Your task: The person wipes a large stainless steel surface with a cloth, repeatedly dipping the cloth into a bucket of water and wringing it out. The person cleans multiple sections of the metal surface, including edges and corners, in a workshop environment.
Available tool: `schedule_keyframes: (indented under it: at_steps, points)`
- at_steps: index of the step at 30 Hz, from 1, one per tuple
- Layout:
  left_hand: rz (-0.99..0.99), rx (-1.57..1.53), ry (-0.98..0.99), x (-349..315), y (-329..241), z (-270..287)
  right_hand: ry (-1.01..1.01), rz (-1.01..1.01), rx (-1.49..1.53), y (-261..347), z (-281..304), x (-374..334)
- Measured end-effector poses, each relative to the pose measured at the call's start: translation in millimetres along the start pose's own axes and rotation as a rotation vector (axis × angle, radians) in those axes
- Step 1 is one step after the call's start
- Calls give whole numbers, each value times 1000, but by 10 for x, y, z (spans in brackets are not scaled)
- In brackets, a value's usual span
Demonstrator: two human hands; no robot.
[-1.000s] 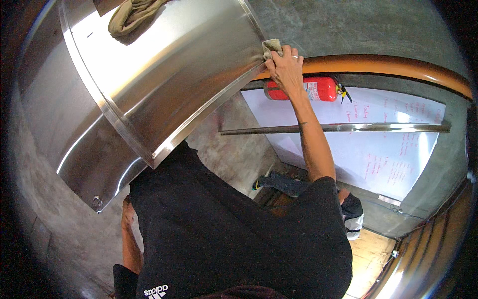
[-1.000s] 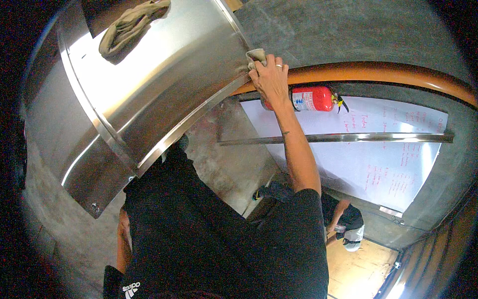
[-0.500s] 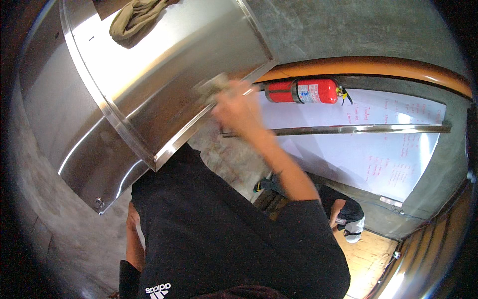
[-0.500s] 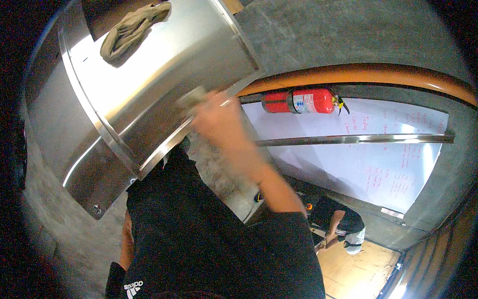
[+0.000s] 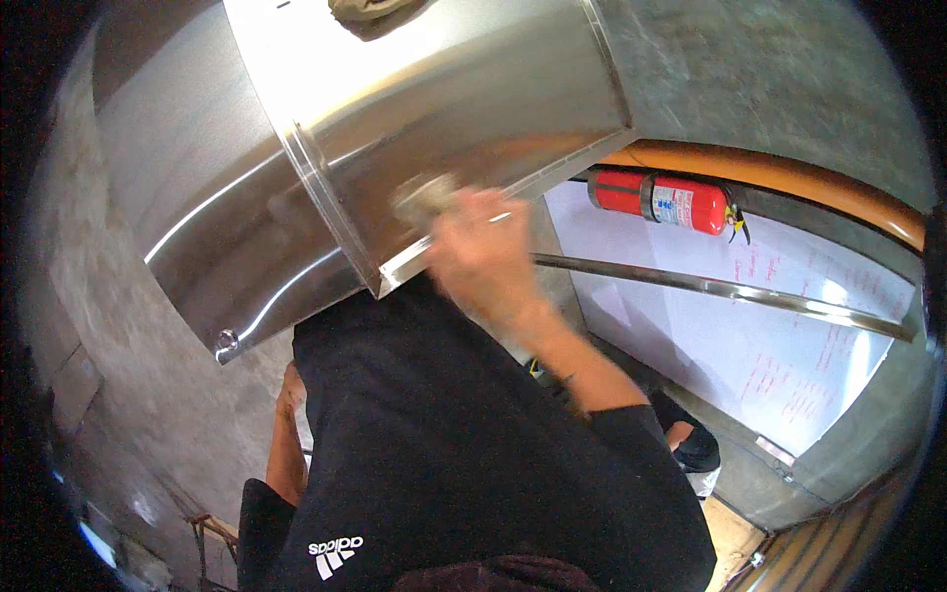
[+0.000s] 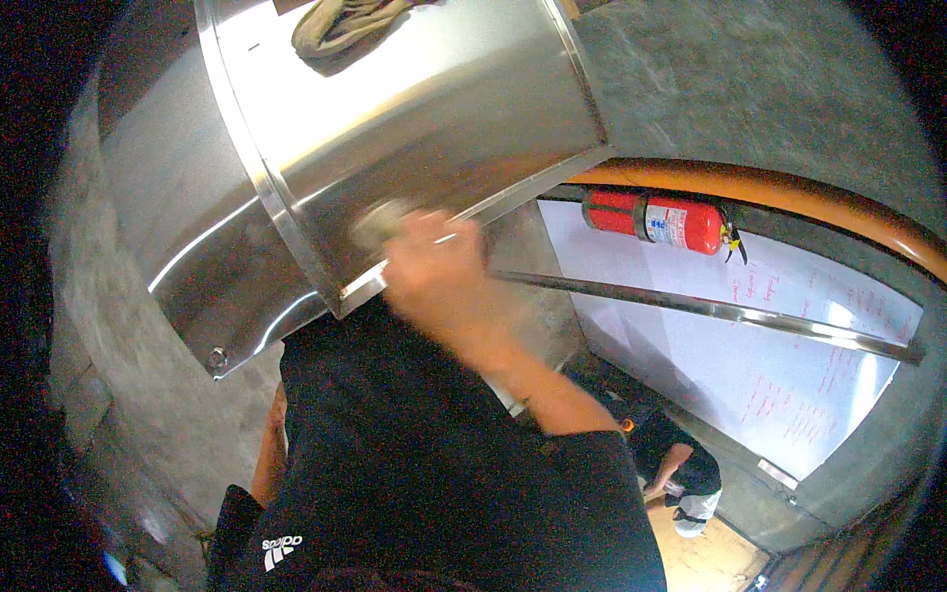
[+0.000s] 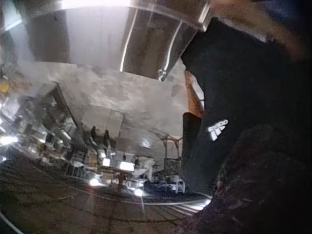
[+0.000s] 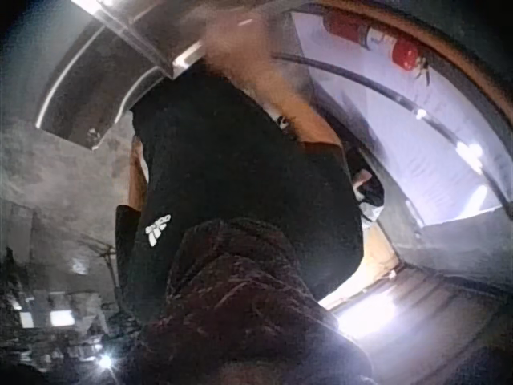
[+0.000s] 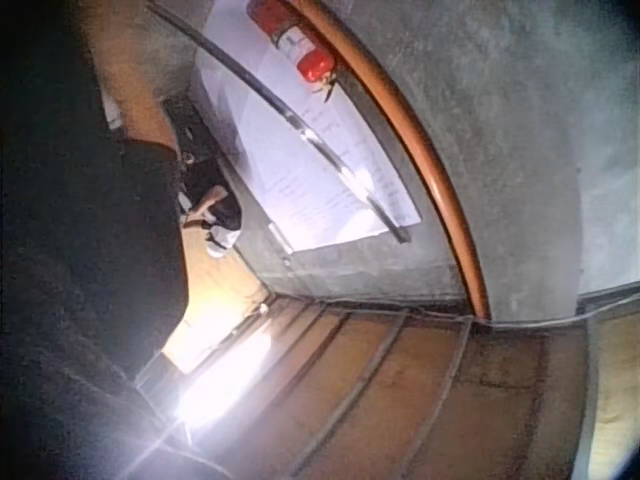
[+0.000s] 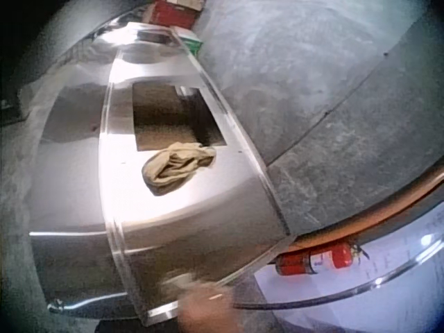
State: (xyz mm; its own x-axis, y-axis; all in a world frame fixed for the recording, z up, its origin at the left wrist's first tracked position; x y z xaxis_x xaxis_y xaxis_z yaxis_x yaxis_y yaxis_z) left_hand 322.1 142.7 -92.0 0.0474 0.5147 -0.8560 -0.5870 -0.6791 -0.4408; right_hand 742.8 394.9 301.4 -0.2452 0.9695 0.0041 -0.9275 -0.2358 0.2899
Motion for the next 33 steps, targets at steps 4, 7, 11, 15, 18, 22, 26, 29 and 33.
schedule_keyframes:
  at_steps: [4, 7, 11, 15, 18, 22, 26, 29, 33]
  points:
    - [0, 1, 74, 37, -180, -32, -29, 35, 216, 652, -103, 114]
    - [-21, 25, 99, 206, -349, 82, -116, 94, 181, 302, -44, 16]
    - [-44, 48, 113, 442, -547, 222, -177, 23, -108, -759, 234, -59]
    - [-57, 71, 114, 564, -676, 329, -178, -146, -332, -1807, 643, -131]
    - [-45, 62, 119, 530, -628, 301, -215, -241, -493, -2279, 852, -117]
    - [-23, 53, 128, 415, -472, 228, -171, -399, -459, -2509, 925, -198]
    - [-9, 56, 148, 359, -401, 170, -203, -442, -537, -2504, 847, -133]
    - [-16, 66, 159, 365, -462, 150, -167, -487, -576, -2493, 834, -3]
    - [-32, 59, 158, 452, -598, 161, -103, -555, -574, -2574, 843, 150]
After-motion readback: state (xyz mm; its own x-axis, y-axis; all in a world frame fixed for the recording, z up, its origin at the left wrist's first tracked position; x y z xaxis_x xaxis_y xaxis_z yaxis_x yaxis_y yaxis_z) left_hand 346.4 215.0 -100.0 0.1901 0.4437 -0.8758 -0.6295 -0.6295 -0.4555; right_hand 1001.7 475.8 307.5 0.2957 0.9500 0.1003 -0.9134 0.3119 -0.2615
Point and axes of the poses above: each hand's wrist, its own x-axis towards the middle knuckle, its own z-axis out of the back of the hand, y = z × x, the point moved 5 cm from there along x, towards the middle knuckle, and after that the axes turned 14 degrees about x, right-handed, at the moved point
